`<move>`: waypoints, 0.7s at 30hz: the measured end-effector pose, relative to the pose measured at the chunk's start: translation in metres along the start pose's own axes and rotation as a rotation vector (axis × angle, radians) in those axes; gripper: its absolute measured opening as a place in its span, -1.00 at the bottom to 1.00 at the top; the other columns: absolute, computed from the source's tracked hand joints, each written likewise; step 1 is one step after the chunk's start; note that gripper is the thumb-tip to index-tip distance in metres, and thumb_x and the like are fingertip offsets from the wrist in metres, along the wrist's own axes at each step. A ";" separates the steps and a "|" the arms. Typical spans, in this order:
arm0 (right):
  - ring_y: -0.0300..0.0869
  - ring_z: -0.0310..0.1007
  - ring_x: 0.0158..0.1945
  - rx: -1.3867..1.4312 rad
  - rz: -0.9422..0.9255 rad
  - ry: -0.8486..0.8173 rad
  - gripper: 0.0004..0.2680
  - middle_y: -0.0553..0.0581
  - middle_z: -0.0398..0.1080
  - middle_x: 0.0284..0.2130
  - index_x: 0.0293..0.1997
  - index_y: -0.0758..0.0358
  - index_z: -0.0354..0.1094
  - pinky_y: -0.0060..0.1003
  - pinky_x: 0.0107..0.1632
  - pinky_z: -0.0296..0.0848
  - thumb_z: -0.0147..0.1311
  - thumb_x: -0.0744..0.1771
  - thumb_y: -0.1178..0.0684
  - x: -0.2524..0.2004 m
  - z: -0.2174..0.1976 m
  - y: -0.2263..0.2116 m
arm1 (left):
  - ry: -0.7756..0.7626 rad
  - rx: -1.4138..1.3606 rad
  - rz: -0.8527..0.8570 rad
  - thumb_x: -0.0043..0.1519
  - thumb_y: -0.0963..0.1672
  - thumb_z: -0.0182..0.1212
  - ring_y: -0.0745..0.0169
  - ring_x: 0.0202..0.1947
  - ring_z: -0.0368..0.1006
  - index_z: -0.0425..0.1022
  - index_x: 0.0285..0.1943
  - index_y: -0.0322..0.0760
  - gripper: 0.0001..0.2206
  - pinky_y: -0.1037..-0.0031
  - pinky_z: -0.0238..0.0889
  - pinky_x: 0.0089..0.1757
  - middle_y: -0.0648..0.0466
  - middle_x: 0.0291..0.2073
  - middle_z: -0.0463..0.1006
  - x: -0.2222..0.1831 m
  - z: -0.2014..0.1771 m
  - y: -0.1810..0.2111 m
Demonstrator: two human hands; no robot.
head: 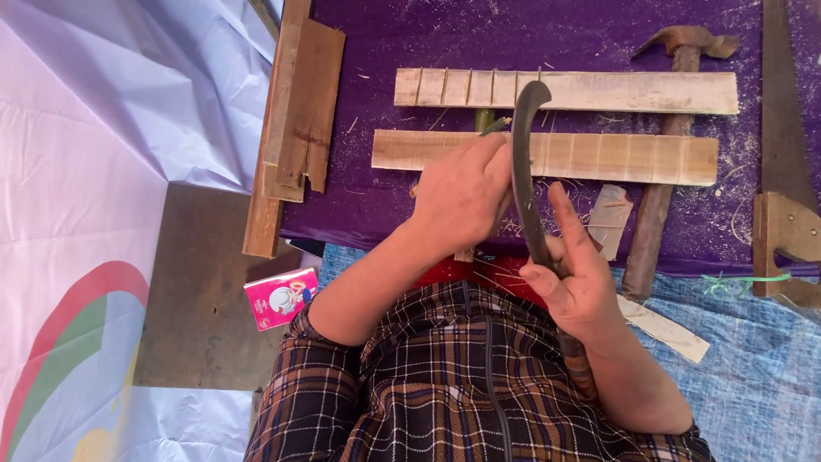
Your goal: Shaping a thin wooden stick by shaving it with a curved hand blade on a workbench.
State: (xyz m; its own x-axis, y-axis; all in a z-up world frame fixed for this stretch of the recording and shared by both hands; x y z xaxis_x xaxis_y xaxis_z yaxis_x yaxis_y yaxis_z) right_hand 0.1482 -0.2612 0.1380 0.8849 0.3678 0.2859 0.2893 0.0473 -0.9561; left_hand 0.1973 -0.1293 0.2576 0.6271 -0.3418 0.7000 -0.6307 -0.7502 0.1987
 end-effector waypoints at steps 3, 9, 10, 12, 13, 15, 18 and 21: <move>-0.31 0.20 -0.67 -0.052 -0.012 0.040 -0.33 0.15 0.43 -0.51 0.59 0.40 -0.34 -0.55 -0.53 0.24 0.09 0.34 0.11 -0.002 0.000 0.000 | 0.041 0.000 0.006 0.36 -0.13 -0.24 0.07 -0.52 0.35 0.32 -0.27 -0.24 -0.78 0.32 0.28 -0.49 0.10 -0.44 0.25 0.004 -0.016 0.005; -0.31 0.27 -0.68 -0.113 -0.054 0.069 -0.41 0.11 0.45 -0.57 0.56 0.43 -0.24 -0.51 -0.53 0.24 0.02 0.37 0.07 0.004 -0.001 0.001 | 0.072 -0.161 0.086 0.32 -0.13 -0.11 0.00 -0.47 0.37 0.35 -0.29 -0.28 -0.82 0.28 0.32 -0.42 0.07 -0.44 0.27 -0.022 -0.003 0.025; -0.32 0.26 -0.67 -0.033 -0.061 0.074 -0.42 0.11 0.44 -0.56 0.57 0.39 -0.26 -0.49 -0.50 0.27 0.00 0.38 0.05 0.006 -0.002 0.002 | 0.047 -0.182 0.089 0.28 -0.12 -0.06 0.05 -0.48 0.37 0.35 -0.31 -0.26 -0.85 0.32 0.30 -0.43 0.11 -0.45 0.27 -0.033 0.007 0.028; -0.33 0.25 -0.65 0.042 -0.074 0.090 -0.42 0.12 0.44 -0.55 0.58 0.36 -0.28 -0.48 -0.46 0.31 -0.02 0.39 0.03 0.011 -0.006 0.001 | 0.024 -0.207 0.105 0.23 -0.12 -0.02 0.10 -0.49 0.37 0.36 -0.33 -0.23 -0.87 0.35 0.29 -0.44 0.15 -0.46 0.28 -0.049 0.026 0.028; -0.33 0.28 -0.66 -0.007 -0.086 0.083 -0.45 0.10 0.43 -0.57 0.57 0.39 -0.23 -0.52 -0.48 0.26 -0.03 0.40 0.06 0.014 -0.006 0.000 | 0.007 -0.221 0.114 0.24 -0.14 -0.03 0.15 -0.53 0.35 0.38 -0.33 -0.23 -0.87 0.39 0.26 -0.47 0.15 -0.48 0.29 -0.053 0.037 0.024; -0.33 0.30 -0.66 -0.055 -0.083 0.085 -0.48 0.08 0.42 -0.60 0.55 0.42 -0.18 -0.56 -0.50 0.22 -0.04 0.40 0.08 0.010 0.001 -0.005 | -0.020 -0.246 0.118 0.24 -0.15 -0.04 0.20 -0.56 0.32 0.41 -0.32 -0.23 -0.87 0.44 0.24 -0.50 0.15 -0.50 0.31 -0.057 0.045 0.014; -0.34 0.23 -0.73 0.036 -0.048 0.063 -0.40 0.06 0.35 -0.66 0.57 0.37 -0.28 -0.50 -0.64 0.22 0.00 0.38 -0.03 0.014 0.010 -0.010 | 0.012 -0.182 0.094 0.26 -0.14 -0.01 0.13 -0.53 0.34 0.39 -0.27 -0.22 -0.89 0.36 0.25 -0.49 0.13 -0.49 0.29 -0.033 0.033 -0.019; -0.34 0.27 -0.75 0.034 -0.056 0.049 -0.39 0.01 0.31 -0.69 0.56 0.38 -0.27 -0.58 -0.63 0.23 0.05 0.35 0.10 0.020 0.001 -0.009 | 0.038 -0.101 0.045 0.29 -0.12 0.03 0.03 -0.49 0.37 0.36 -0.21 -0.21 -0.91 0.25 0.28 -0.46 0.11 -0.48 0.25 -0.013 0.002 -0.022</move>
Point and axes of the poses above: each hand's wrist, its own x-axis towards the middle knuckle, its own z-axis out of the palm, y = z × x, the point moved 10 cm from there along x, towards the middle knuckle
